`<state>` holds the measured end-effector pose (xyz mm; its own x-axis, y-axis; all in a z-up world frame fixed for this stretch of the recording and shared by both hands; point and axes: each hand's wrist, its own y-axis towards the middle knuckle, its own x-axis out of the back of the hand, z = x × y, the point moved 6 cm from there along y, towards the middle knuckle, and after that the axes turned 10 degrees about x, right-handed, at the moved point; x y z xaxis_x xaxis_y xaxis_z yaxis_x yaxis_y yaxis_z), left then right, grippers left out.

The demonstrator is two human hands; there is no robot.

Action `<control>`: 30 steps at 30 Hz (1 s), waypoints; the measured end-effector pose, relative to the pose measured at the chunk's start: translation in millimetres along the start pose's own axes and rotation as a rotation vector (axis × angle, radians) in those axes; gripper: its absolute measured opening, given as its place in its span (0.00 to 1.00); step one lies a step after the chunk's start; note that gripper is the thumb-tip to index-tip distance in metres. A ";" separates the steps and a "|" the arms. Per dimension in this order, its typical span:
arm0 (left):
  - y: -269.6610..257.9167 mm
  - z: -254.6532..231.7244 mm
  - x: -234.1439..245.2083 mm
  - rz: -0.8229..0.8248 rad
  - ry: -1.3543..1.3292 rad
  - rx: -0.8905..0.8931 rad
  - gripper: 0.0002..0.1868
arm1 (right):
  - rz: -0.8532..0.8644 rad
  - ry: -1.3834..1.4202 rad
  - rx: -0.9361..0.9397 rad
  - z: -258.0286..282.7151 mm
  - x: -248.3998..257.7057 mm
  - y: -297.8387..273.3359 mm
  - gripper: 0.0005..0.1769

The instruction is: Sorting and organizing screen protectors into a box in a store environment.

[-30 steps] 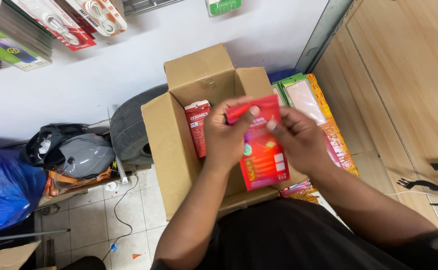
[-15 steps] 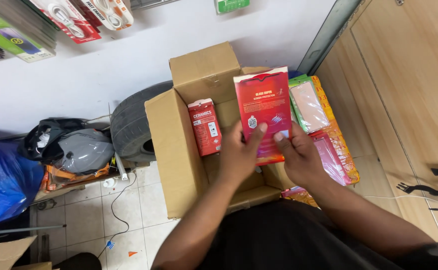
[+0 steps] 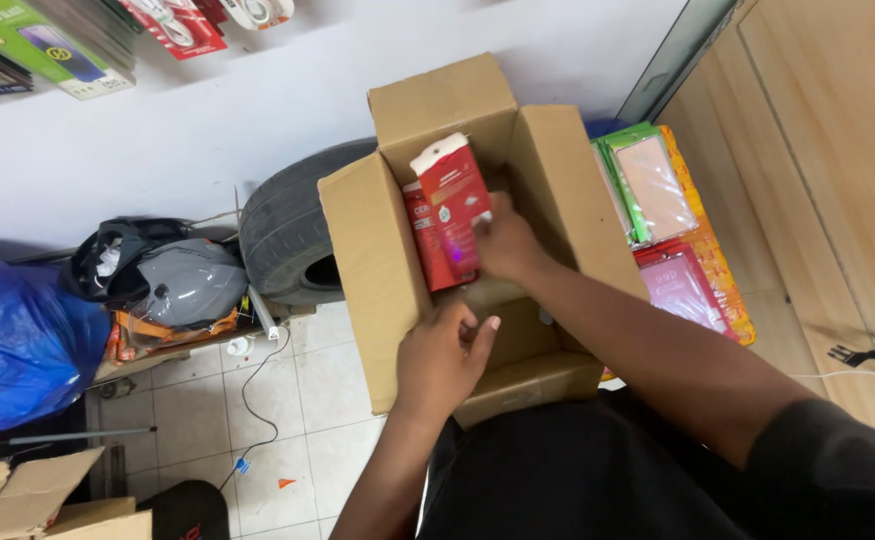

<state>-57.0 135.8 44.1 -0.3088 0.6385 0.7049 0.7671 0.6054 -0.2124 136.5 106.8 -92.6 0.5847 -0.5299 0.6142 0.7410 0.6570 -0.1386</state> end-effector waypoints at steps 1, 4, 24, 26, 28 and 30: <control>-0.8 10.6 -8.7 0.005 0.004 0.002 0.17 | 0.002 0.004 -0.006 -45.7 -32.0 13.4 0.28; -10.3 7.6 -14.7 -0.233 0.088 -0.372 0.14 | 0.241 -0.452 0.237 -114.9 -121.6 62.0 0.57; -8.8 10.4 -15.5 -0.114 -0.007 -0.437 0.12 | 0.444 -0.306 0.276 -40.2 -104.5 12.1 0.62; -7.7 11.1 -17.3 -0.113 0.003 -0.445 0.12 | 0.465 -0.293 0.220 -15.6 -84.7 6.9 0.63; -7.0 10.3 -18.3 -0.113 0.015 -0.454 0.12 | 0.486 -0.278 0.165 2.4 -68.9 2.9 0.64; -5.3 10.0 -19.9 -0.078 0.060 -0.417 0.12 | 0.540 -0.386 0.101 12.1 -57.4 -1.1 0.65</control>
<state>-60.5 124.7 24.4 -0.3511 0.5626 0.7485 0.9083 0.3989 0.1262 98.1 143.0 -118.2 0.6907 0.1046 0.7155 0.3324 0.8328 -0.4427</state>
